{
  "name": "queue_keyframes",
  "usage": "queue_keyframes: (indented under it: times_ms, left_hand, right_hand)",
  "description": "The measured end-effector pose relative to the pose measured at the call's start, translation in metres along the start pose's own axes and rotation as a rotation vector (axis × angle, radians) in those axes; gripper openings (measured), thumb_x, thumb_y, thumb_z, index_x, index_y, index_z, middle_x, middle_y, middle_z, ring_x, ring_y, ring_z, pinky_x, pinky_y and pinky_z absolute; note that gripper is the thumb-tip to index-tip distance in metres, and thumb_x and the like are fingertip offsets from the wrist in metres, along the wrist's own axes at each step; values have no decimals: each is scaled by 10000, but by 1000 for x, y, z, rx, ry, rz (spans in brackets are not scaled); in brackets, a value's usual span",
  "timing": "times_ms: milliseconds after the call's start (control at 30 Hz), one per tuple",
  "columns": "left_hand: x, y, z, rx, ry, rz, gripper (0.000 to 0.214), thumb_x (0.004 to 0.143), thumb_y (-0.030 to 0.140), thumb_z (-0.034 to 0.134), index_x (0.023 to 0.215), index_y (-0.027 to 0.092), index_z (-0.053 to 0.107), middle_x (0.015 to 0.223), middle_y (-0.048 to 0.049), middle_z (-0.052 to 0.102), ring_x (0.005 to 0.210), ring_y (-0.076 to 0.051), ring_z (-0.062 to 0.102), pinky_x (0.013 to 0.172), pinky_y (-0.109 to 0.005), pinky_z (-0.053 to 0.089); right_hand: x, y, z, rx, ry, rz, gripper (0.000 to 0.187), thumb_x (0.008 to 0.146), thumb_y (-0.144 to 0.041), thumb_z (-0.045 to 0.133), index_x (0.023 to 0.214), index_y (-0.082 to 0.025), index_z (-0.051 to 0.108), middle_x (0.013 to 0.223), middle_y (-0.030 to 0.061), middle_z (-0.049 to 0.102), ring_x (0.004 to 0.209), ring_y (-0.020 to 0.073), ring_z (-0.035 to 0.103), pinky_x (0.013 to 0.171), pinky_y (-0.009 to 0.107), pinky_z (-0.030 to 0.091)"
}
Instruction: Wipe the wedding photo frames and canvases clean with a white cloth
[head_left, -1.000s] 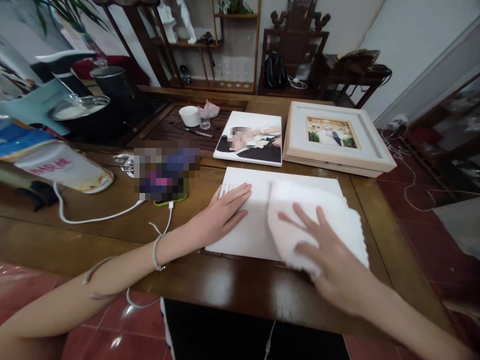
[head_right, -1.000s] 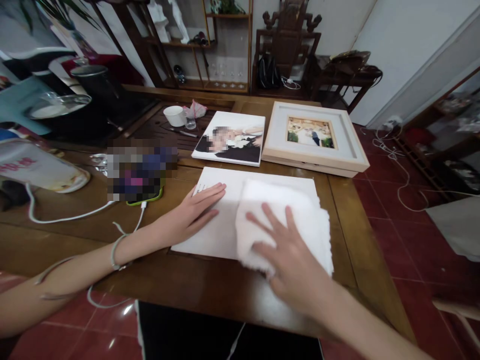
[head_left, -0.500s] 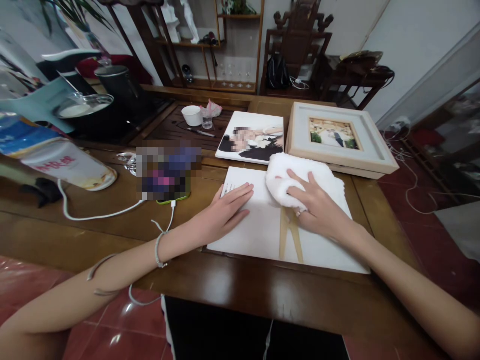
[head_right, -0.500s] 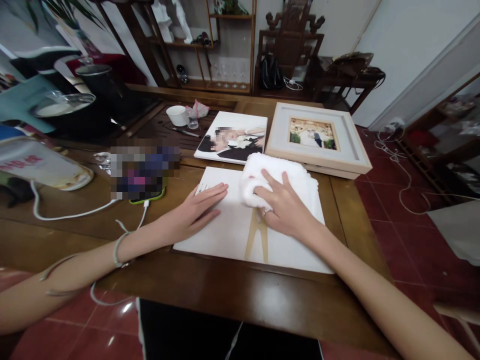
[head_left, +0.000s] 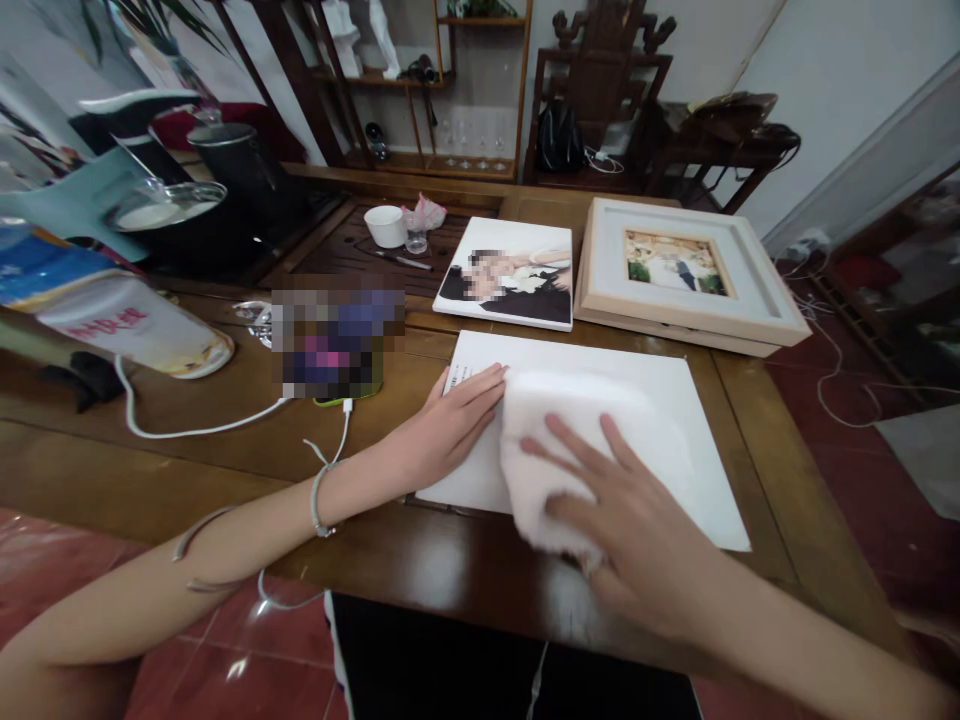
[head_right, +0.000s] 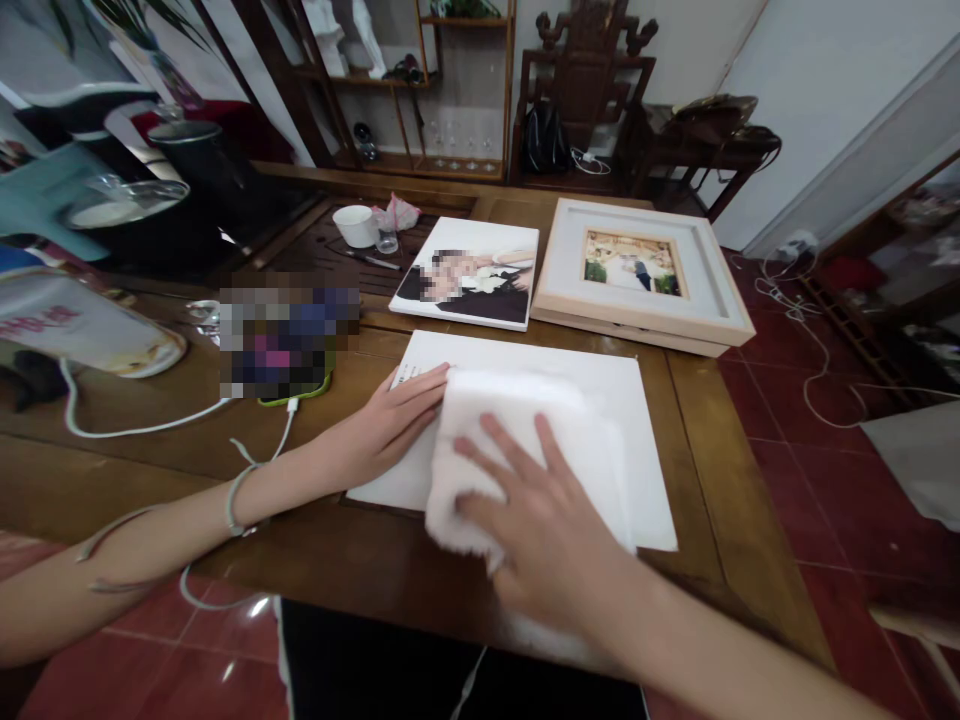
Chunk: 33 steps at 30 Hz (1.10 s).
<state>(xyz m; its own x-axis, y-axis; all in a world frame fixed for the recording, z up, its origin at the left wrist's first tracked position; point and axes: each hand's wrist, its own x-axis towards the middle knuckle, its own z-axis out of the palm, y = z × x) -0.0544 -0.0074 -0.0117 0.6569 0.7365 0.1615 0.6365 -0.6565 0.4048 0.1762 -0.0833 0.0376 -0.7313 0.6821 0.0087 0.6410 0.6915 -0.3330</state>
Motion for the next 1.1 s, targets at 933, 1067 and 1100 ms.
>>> queue_keyframes:
  times_ms: [933,1067,1100]
  left_hand:
    - [0,-3,3,-57,37,-14,432,960,200,309,1391,201,343,1466,-107,365,1376,-205,299,1152,-492,153]
    - [0,-2,1,-65,4,-26,430,964,199,286,1389,222,350,1468,-100,362,1381,-218,286,1140,-525,163]
    - [0,-1,0,-69,-3,-23,436,964,195,282,1395,229,338,1471,-96,357,1383,-221,281,1137,-533,165]
  right_hand:
    - [63,48,-14,-240,94,124,390,739,-96,463,1105,-138,591,1383,145,472,1347,335,283,1070,570,253]
    - [66,29,1,-293,94,170,406,724,-125,537,1123,-165,603,1438,156,393,1359,401,203,1059,657,145]
    - [58,18,6,-279,86,171,407,715,-137,564,1118,-173,609,1454,166,363,1361,416,175,1056,670,116]
